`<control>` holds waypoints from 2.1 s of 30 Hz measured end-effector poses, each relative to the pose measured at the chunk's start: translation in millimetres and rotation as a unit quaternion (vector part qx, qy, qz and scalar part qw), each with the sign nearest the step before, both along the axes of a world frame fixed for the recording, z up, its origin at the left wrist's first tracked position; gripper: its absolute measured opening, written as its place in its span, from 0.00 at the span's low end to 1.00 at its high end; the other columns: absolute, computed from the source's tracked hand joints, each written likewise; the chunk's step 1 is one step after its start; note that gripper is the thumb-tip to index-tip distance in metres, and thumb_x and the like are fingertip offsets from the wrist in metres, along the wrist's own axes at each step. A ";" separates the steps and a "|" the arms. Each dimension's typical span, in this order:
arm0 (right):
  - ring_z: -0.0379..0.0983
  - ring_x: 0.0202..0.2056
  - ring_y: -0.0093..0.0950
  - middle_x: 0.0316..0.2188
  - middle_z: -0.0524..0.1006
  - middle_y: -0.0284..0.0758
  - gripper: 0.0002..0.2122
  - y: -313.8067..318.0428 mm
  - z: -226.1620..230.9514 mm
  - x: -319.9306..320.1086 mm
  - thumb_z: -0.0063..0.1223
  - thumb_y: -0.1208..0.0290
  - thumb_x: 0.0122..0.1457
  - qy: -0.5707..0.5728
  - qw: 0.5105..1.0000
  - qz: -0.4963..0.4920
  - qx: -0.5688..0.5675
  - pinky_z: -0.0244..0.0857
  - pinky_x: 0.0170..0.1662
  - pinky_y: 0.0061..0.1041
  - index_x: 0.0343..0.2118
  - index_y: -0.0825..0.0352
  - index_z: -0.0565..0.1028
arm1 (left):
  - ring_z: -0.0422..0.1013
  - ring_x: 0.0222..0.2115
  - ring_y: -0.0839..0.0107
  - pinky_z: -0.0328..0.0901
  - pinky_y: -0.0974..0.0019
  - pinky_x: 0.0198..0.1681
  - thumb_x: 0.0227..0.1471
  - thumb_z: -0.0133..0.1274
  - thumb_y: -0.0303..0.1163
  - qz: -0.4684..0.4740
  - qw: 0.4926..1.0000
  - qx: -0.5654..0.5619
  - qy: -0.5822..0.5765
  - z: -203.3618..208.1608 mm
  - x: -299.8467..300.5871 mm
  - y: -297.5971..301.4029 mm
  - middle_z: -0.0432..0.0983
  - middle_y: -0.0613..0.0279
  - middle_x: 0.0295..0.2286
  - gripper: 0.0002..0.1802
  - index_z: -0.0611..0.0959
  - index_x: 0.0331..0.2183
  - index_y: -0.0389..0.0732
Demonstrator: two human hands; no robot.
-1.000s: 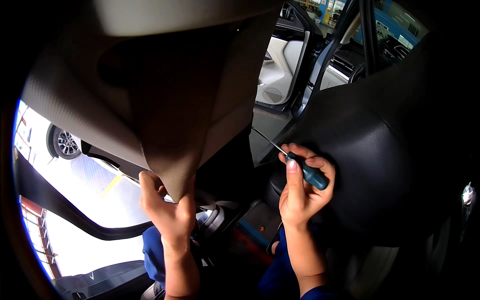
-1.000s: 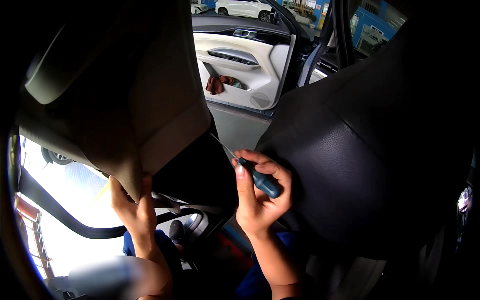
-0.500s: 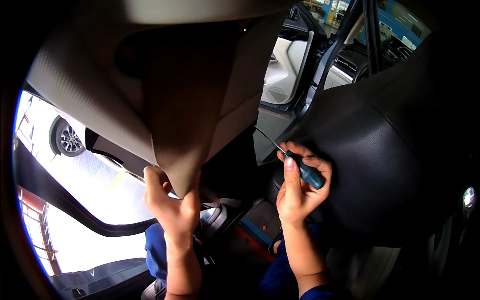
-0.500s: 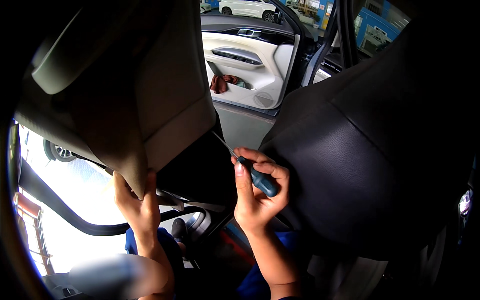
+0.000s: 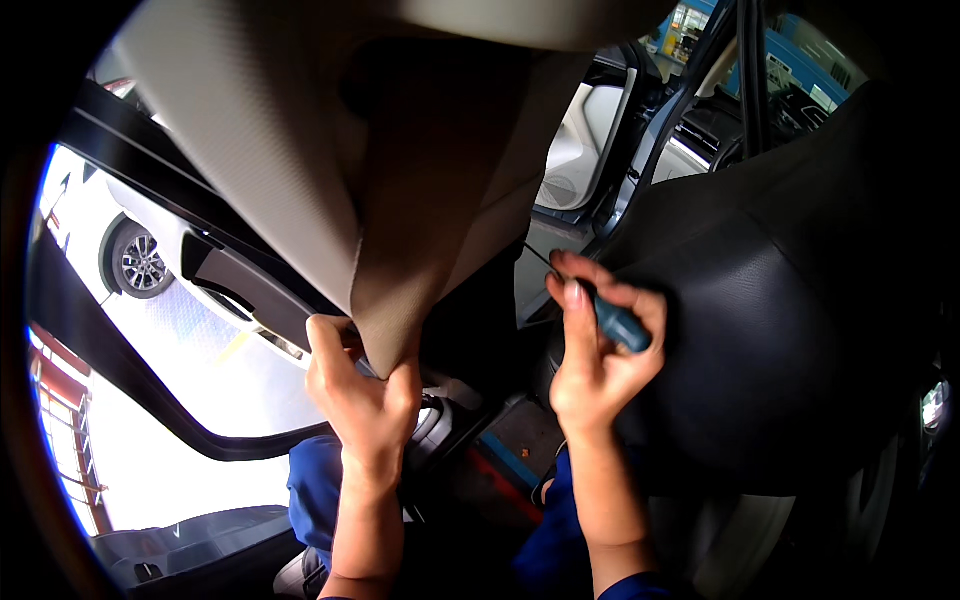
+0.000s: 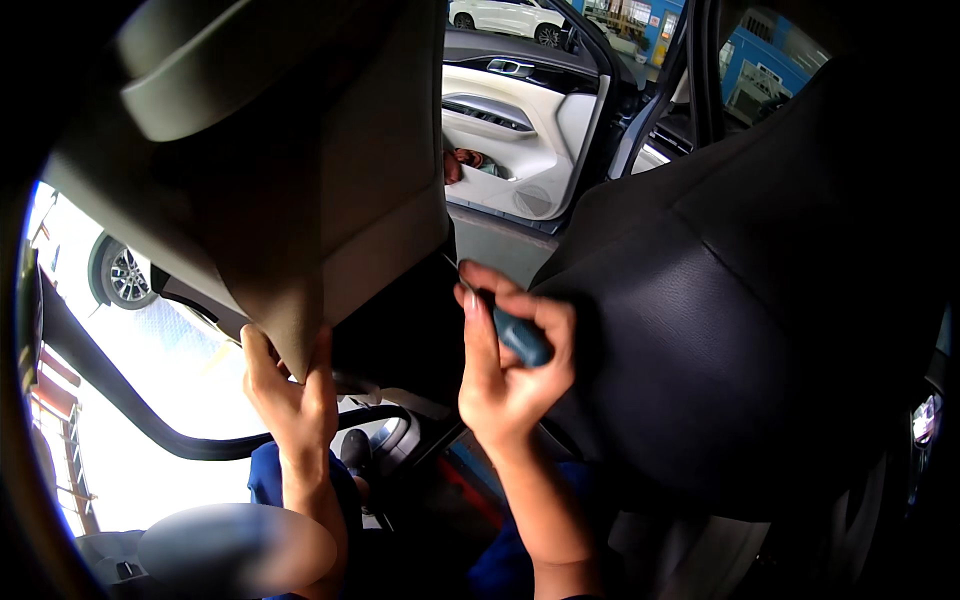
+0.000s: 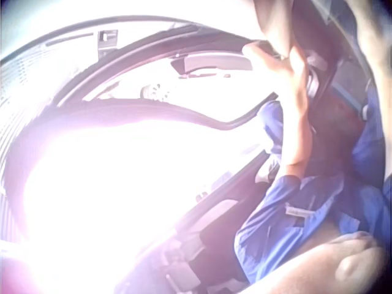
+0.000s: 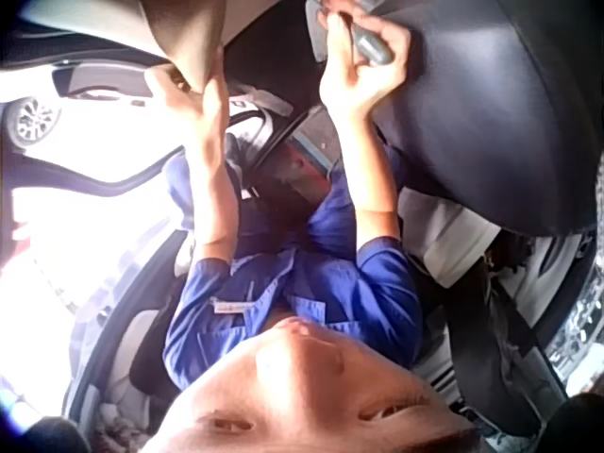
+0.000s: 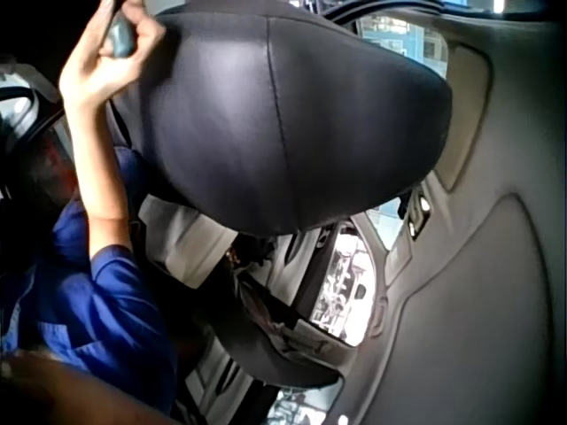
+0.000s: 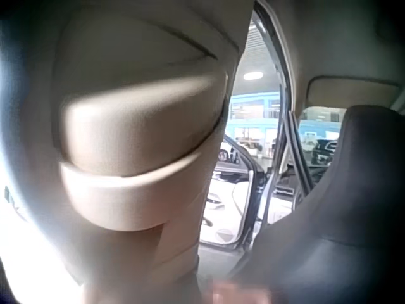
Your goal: The person uses a pry tool and a screwdriver to remove interior trim pieces from the driver's side door jamb and B-pillar area of a car. They carefully pry off the weather stripping and plastic panels, exposing the underlying structure and wiring.
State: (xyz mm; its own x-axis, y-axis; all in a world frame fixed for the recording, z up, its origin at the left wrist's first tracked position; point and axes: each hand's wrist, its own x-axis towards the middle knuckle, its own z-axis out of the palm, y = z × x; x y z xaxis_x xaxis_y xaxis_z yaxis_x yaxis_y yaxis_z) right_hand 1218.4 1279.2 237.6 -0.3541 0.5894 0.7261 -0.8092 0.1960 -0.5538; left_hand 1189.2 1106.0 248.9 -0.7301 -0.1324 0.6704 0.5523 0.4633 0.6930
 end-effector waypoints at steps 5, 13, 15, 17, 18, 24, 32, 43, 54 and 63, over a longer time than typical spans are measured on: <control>0.81 0.36 0.26 0.34 0.80 0.41 0.06 22.3 64.5 4.7 0.58 0.84 0.61 -0.191 0.981 0.013 0.040 0.79 0.41 0.26 0.38 0.76 0.71 | 0.68 0.21 0.62 0.67 0.64 0.29 0.41 0.66 0.29 0.003 1.000 0.001 -0.003 0.8 0.5 -1.7 0.69 0.50 0.20 0.20 0.69 0.28 0.33; 0.83 0.32 0.30 0.30 0.82 0.43 0.07 42.4 115.2 -20.1 0.52 0.79 0.62 -0.338 0.929 0.043 0.146 0.77 0.34 0.25 0.38 0.80 0.74 | 0.66 0.20 0.60 0.65 0.63 0.27 0.41 0.67 0.32 0.015 1.000 0.019 -0.008 -0.8 2.3 -7.1 0.69 0.50 0.20 0.22 0.69 0.28 0.33; 0.83 0.32 0.31 0.30 0.82 0.43 0.06 44.1 112.1 -25.1 0.52 0.80 0.63 -0.324 0.936 0.042 0.130 0.77 0.35 0.25 0.38 0.79 0.73 | 0.67 0.20 0.59 0.65 0.63 0.27 0.41 0.68 0.32 0.018 1.000 0.020 -0.014 -0.9 1.9 -8.4 0.69 0.50 0.20 0.23 0.69 0.28 0.33; 0.83 0.32 0.30 0.31 0.82 0.43 0.05 43.4 102.3 -25.1 0.51 0.81 0.64 -0.290 0.949 0.058 0.113 0.77 0.36 0.25 0.39 0.78 0.73 | 0.67 0.20 0.59 0.65 0.63 0.27 0.41 0.68 0.32 0.016 1.000 0.021 -0.012 -0.8 1.0 -9.0 0.69 0.50 0.20 0.23 0.69 0.28 0.33; 0.82 0.32 0.30 0.31 0.82 0.43 0.04 42.3 96.4 -25.0 0.51 0.81 0.64 -0.263 0.957 0.053 0.106 0.77 0.36 0.25 0.38 0.77 0.72 | 0.67 0.20 0.59 0.65 0.63 0.28 0.41 0.68 0.32 0.014 1.000 0.022 -0.008 -0.8 0.5 -8.8 0.69 0.50 0.20 0.23 0.69 0.28 0.33; 0.78 0.37 0.21 0.34 0.77 0.37 0.08 12.2 37.7 -3.6 0.55 0.83 0.64 -0.038 0.997 0.023 0.067 0.74 0.42 0.20 0.42 0.72 0.68 | 0.67 0.20 0.59 0.66 0.63 0.28 0.41 0.68 0.31 0.011 1.000 0.015 -0.005 -0.2 4.3 -6.7 0.69 0.51 0.20 0.23 0.69 0.28 0.33; 0.80 0.29 0.26 0.29 0.81 0.42 0.05 43.1 78.1 -18.5 0.52 0.78 0.65 -0.226 0.969 0.019 0.098 0.77 0.32 0.25 0.39 0.75 0.70 | 0.66 0.19 0.61 0.65 0.64 0.26 0.41 0.68 0.31 0.004 1.000 0.015 -0.011 -0.9 7.2 -6.1 0.68 0.51 0.20 0.22 0.70 0.28 0.33; 0.68 0.22 0.21 0.20 0.72 0.30 0.05 42.9 101.9 -24.4 0.54 0.73 0.64 -0.189 0.979 -0.004 -0.078 0.63 0.28 0.23 0.33 0.68 0.73 | 0.65 0.18 0.62 0.65 0.63 0.26 0.41 0.69 0.32 -0.001 1.000 0.018 -0.010 5.1 10.3 -6.5 0.68 0.51 0.18 0.22 0.70 0.27 0.34; 0.74 0.49 0.24 0.46 0.78 0.32 0.10 55.2 -2.6 -55.6 0.48 0.72 0.70 -0.258 0.945 0.186 -0.073 0.66 0.55 0.30 0.50 0.67 0.74 | 0.68 0.20 0.56 0.67 0.61 0.28 0.41 0.70 0.35 -0.001 0.999 0.033 -0.009 2.3 15.5 -5.9 0.70 0.50 0.21 0.24 0.71 0.29 0.34; 0.71 0.39 0.20 0.37 0.78 0.30 0.15 61.8 -6.4 -69.5 0.49 0.65 0.68 -0.197 0.937 0.284 -0.052 0.62 0.47 0.21 0.49 0.71 0.76 | 0.74 0.24 0.59 0.70 0.62 0.32 0.43 0.67 0.28 0.003 0.999 0.027 -0.027 2.4 21.2 3.0 0.76 0.48 0.24 0.19 0.73 0.31 0.32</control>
State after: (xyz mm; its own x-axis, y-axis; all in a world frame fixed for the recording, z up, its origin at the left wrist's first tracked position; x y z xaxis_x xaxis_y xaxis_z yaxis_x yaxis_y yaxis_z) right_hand 1148.9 1341.0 231.3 -0.8605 0.2841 0.4230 -0.4958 -0.2758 -0.8235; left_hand 1210.4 1108.9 251.3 -0.7635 -0.1720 0.6225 0.5114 0.4278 0.7453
